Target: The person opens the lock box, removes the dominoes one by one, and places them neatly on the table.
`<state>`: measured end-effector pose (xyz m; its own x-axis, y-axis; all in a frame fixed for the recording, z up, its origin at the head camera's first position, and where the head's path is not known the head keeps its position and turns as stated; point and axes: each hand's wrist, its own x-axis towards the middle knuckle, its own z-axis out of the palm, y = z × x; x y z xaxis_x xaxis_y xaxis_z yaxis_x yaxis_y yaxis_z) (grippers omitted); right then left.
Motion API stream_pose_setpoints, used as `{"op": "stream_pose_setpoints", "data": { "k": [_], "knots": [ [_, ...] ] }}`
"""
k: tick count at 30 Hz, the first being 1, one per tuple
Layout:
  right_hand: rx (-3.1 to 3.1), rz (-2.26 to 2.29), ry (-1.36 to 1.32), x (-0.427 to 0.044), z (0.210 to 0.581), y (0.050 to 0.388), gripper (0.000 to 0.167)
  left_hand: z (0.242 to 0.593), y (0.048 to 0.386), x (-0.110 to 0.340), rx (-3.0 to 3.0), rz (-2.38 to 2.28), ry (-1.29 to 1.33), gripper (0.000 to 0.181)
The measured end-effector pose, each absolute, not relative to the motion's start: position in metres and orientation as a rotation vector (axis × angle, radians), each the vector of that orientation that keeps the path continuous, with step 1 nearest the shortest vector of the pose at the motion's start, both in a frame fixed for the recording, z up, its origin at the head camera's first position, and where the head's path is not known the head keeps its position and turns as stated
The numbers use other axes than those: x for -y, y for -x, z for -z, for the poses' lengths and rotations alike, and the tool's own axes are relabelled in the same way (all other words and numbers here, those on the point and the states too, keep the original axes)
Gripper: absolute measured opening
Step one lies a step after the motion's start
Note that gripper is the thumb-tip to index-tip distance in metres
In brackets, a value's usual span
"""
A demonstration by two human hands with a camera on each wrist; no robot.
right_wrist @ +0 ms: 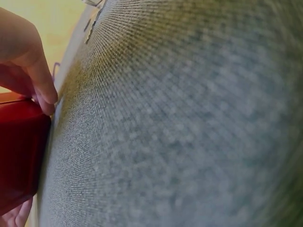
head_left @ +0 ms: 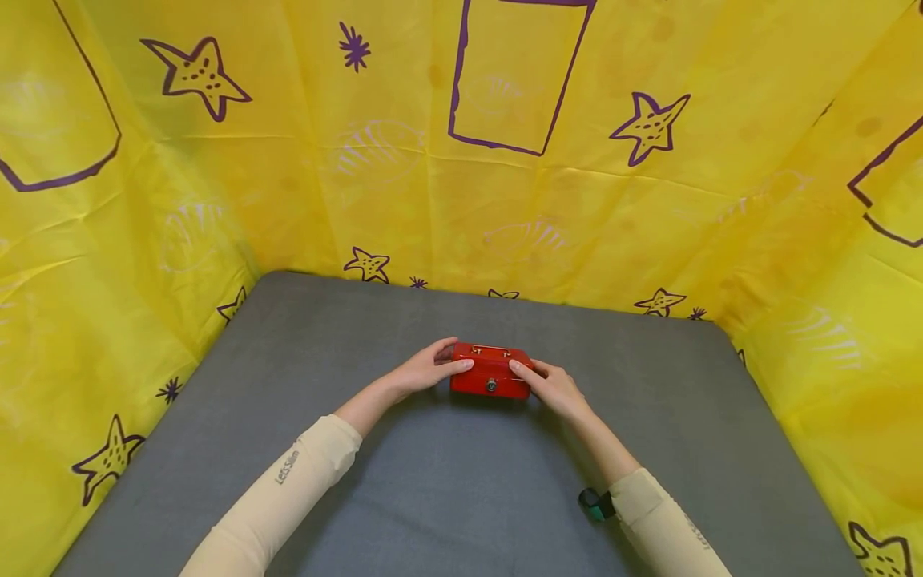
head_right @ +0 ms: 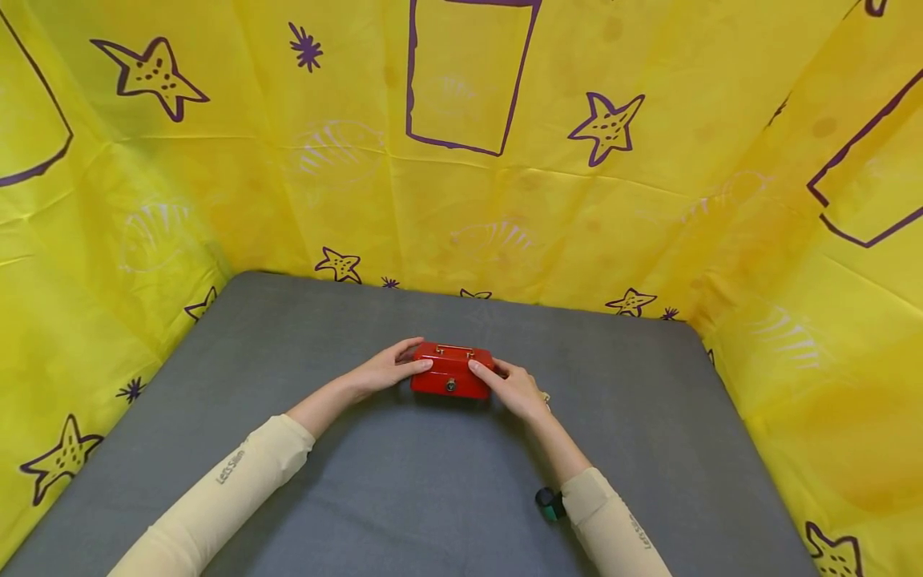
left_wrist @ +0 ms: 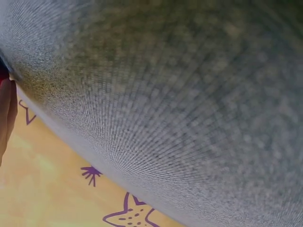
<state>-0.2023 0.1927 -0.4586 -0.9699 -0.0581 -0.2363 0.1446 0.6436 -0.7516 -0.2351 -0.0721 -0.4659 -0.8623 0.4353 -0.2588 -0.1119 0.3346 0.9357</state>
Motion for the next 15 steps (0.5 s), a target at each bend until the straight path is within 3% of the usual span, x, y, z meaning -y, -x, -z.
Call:
{"op": "stream_pose_setpoints", "data": {
  "k": [15],
  "knots": [
    [-2.544,1.353,-0.027,-0.1966,0.4583,0.1938,0.076,0.4651,0.2348,0.0721,-2.152,-1.487,-0.274,0.085]
  ]
}}
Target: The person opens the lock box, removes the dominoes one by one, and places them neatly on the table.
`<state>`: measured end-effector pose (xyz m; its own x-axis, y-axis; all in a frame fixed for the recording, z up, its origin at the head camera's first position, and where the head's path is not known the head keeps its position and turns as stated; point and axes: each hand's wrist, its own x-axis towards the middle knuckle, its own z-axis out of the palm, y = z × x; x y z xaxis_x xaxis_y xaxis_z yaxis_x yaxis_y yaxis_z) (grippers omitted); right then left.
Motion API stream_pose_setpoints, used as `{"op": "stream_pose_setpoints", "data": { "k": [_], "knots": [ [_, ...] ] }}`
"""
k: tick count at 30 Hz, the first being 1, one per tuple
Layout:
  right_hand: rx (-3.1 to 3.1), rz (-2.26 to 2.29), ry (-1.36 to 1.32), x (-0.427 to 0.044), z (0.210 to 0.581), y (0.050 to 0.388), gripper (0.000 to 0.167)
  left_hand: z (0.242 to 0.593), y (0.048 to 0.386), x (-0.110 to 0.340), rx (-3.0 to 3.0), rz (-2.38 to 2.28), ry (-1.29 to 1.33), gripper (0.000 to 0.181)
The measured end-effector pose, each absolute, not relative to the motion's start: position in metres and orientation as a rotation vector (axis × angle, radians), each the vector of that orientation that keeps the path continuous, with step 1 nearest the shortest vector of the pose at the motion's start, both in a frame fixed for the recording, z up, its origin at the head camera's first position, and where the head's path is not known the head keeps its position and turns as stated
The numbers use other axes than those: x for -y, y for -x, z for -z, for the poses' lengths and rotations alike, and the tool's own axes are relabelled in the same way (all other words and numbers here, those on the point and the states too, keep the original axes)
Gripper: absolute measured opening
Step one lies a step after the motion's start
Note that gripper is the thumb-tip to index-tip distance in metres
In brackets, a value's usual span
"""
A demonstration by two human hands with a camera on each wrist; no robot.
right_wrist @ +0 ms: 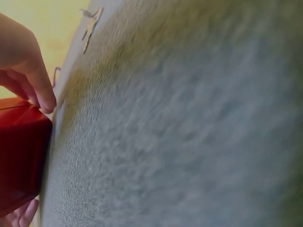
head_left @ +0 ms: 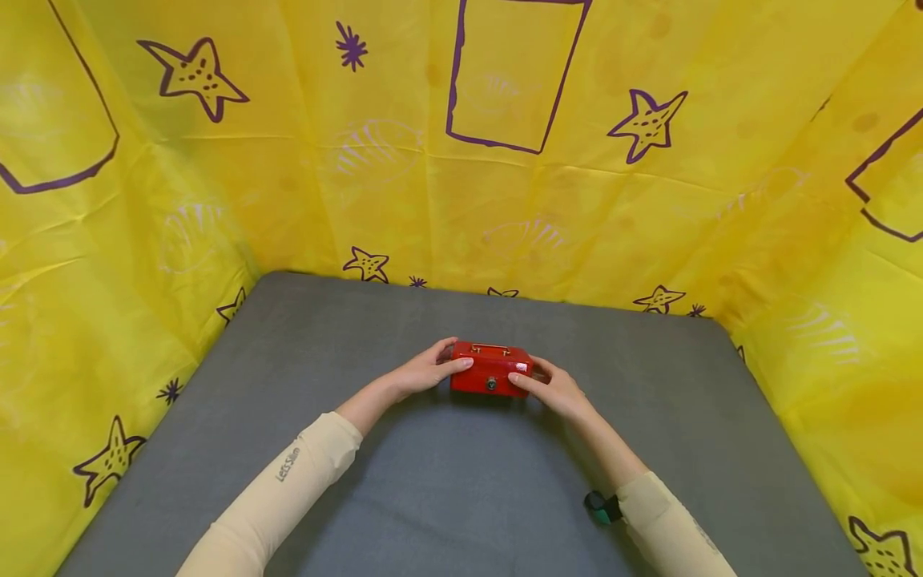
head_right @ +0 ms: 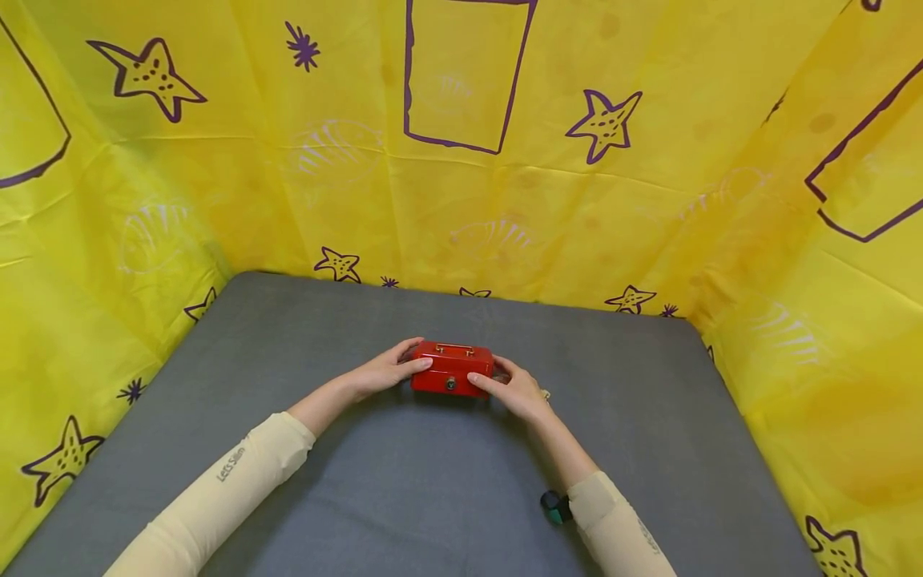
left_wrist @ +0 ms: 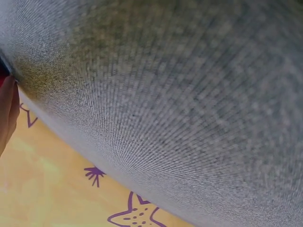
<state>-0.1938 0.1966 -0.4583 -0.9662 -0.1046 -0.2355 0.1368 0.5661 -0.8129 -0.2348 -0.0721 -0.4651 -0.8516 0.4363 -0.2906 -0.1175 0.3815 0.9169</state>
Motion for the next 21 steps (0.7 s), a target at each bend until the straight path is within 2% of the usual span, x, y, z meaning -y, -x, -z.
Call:
{"op": "stream_pose_setpoints", "data": {
  "k": [7,21],
  "knots": [
    [-2.527,1.509,0.081,-0.217,0.461,0.182,0.077,0.460,0.233,0.070,-2.152,-1.484,-0.274,0.082],
    [-2.872,1.356,-0.091,-0.266,0.469,0.168,0.049,0.466,0.236,0.070,-2.099,-1.487,-0.302,0.082]
  ]
}}
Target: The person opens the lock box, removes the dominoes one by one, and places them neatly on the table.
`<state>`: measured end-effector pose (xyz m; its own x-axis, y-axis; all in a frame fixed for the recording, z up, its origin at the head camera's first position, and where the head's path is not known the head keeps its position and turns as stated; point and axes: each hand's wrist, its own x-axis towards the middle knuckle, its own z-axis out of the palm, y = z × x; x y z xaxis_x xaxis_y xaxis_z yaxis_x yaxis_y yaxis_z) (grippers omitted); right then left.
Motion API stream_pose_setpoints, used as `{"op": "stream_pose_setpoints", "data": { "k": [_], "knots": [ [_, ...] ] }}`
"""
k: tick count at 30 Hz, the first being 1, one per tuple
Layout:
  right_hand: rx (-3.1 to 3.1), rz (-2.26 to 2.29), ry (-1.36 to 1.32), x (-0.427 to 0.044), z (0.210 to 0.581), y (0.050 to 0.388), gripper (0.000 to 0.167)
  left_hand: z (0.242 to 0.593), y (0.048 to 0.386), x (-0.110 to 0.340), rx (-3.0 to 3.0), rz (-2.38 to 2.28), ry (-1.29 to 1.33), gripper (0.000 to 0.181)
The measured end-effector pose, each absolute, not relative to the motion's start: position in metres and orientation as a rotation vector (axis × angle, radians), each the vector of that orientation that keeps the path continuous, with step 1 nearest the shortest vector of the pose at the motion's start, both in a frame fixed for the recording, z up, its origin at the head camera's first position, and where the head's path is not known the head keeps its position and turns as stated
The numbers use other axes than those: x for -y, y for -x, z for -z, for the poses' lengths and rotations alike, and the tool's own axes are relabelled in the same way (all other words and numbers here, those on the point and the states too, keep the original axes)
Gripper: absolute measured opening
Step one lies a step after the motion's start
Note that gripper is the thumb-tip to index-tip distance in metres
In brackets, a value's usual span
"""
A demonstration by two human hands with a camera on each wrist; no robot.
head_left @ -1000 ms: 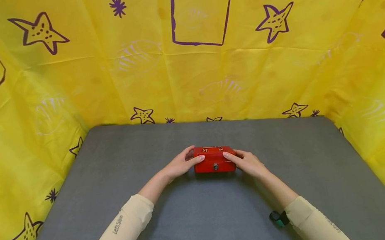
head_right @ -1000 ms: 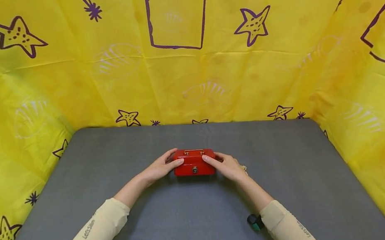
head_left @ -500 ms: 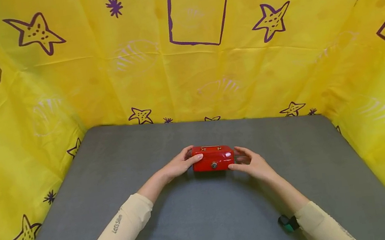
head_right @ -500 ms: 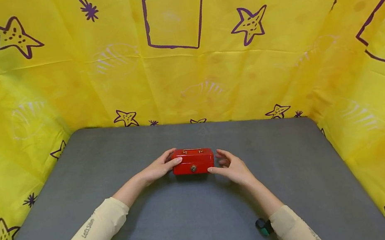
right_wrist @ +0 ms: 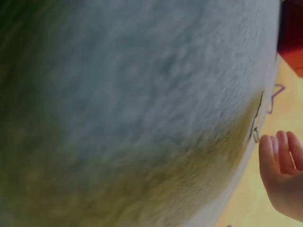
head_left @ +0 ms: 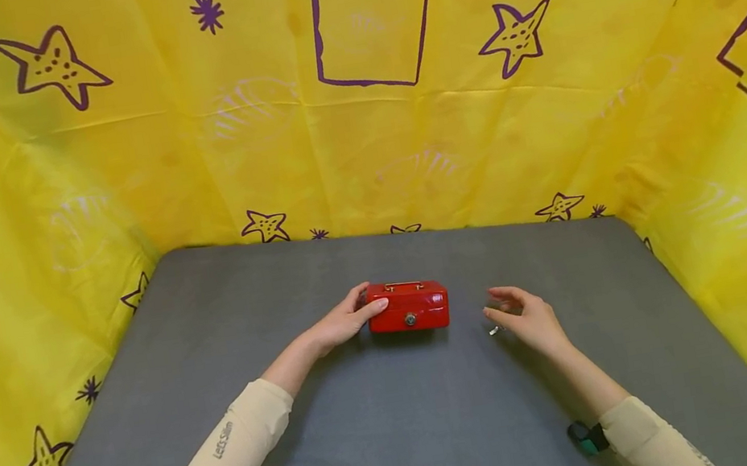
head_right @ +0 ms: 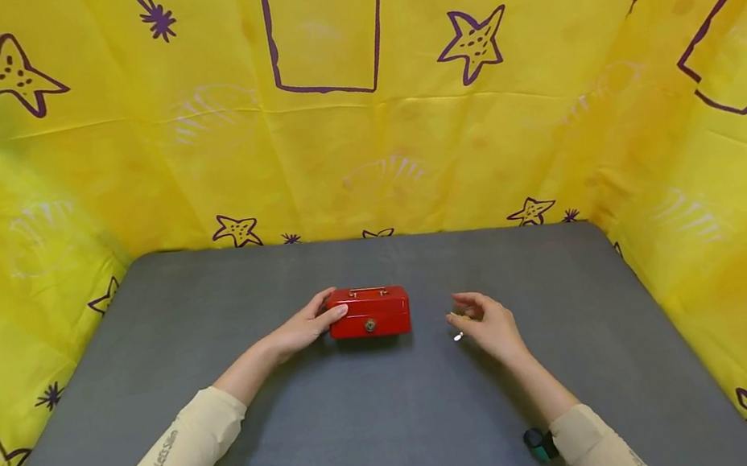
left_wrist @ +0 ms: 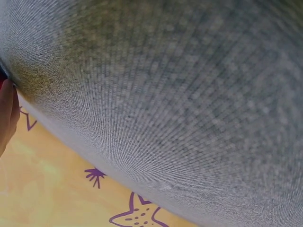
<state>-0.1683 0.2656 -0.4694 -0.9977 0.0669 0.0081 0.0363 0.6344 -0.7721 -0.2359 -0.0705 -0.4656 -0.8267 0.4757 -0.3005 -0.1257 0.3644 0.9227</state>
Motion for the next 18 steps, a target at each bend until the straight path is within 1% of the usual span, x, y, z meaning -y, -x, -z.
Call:
{"op": "stream_pose_setpoints", "data": {
  "k": [7,10,18],
  "knots": [
    [2.772,-1.232,0.124,-0.281,0.470,0.168,0.040,0.467,0.237,0.072,-2.091,-1.479,-0.298,0.082],
    [2.798,-1.182,0.128,-0.287,0.470,0.167,0.038,0.466,0.236,0.072,-2.083,-1.483,-0.296,0.082],
    [2.880,-1.058,0.065,-0.291,0.473,0.167,0.030,0.463,0.234,0.072,-2.089,-1.472,-0.292,0.082]
  ]
}}
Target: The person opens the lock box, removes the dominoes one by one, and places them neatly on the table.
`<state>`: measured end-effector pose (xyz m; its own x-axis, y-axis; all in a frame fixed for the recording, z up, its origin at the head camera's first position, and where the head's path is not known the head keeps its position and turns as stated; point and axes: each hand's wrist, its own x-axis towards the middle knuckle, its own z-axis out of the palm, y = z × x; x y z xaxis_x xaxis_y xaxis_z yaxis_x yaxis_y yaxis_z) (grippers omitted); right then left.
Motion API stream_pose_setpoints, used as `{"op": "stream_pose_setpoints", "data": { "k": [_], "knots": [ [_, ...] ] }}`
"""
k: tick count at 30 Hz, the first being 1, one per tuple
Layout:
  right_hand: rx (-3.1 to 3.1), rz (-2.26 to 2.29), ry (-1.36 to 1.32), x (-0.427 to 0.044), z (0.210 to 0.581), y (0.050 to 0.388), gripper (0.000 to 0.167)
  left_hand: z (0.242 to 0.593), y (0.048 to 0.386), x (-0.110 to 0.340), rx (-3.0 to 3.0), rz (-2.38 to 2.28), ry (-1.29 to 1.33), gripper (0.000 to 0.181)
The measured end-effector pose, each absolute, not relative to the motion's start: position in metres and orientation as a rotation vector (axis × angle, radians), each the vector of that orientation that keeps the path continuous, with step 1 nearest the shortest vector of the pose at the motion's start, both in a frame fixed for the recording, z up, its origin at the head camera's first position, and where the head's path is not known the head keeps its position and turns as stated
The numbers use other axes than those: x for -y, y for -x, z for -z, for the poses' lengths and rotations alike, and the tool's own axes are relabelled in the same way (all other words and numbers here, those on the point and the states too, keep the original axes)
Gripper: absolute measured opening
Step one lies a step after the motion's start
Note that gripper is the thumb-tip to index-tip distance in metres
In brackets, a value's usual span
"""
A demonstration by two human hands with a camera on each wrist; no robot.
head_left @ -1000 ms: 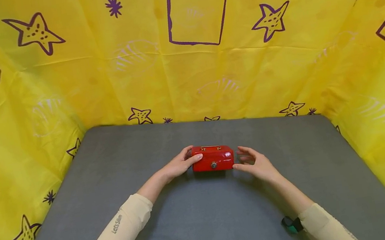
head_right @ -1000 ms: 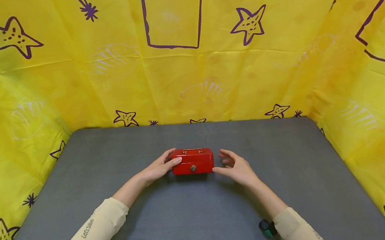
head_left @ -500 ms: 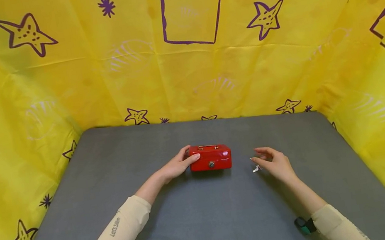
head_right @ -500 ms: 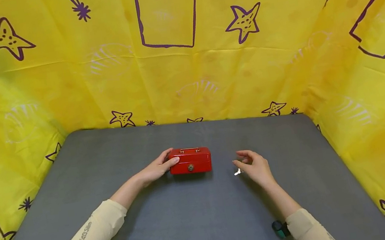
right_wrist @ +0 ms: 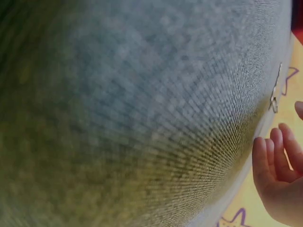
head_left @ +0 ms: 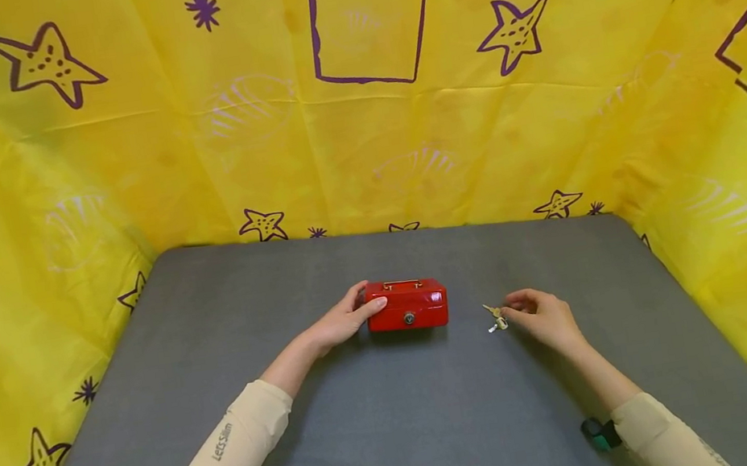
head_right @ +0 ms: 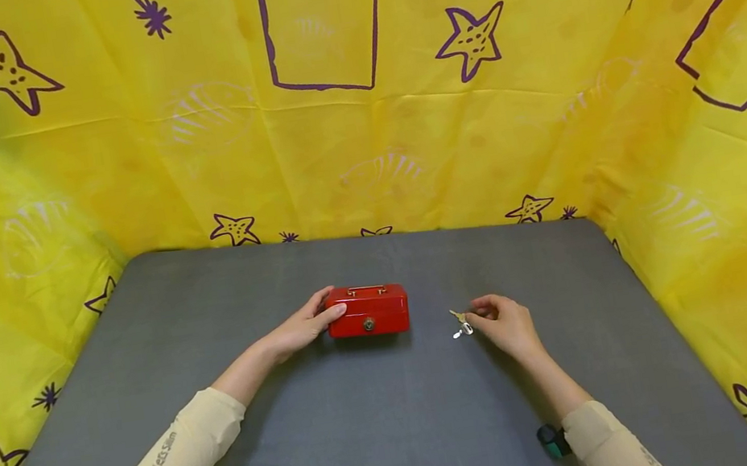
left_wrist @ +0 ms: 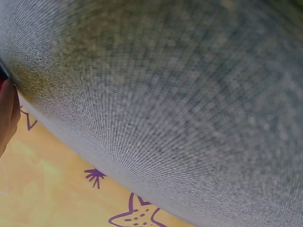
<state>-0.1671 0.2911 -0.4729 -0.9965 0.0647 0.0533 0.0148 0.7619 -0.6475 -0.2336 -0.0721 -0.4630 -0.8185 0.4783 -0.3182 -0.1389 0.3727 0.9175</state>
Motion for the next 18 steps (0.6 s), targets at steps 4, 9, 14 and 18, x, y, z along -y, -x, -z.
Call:
{"op": "stream_pose_setpoints", "data": {
  "k": [4,9,14,18],
  "knots": [
    [2.886,-1.001,0.012,-0.2867,0.4737,0.1678,0.025,0.4631,0.2339,0.0720,-2.096,-1.465,-0.289,0.082],
    [2.899,-0.944,-0.030,-0.2835,0.4758,0.1689,0.019,0.4653,0.2347,0.0720,-2.094,-1.470,-0.293,0.083],
    [2.886,-0.898,-0.055,-0.2830,0.4779,0.1715,0.015,0.4637,0.2342,0.0719,-2.087,-1.479,-0.291,0.083],
    [2.884,-0.879,-0.059,-0.2822,0.4780,0.1738,0.013,0.4643,0.2351,0.0724,-2.089,-1.476,-0.292,0.085]
  ]
}}
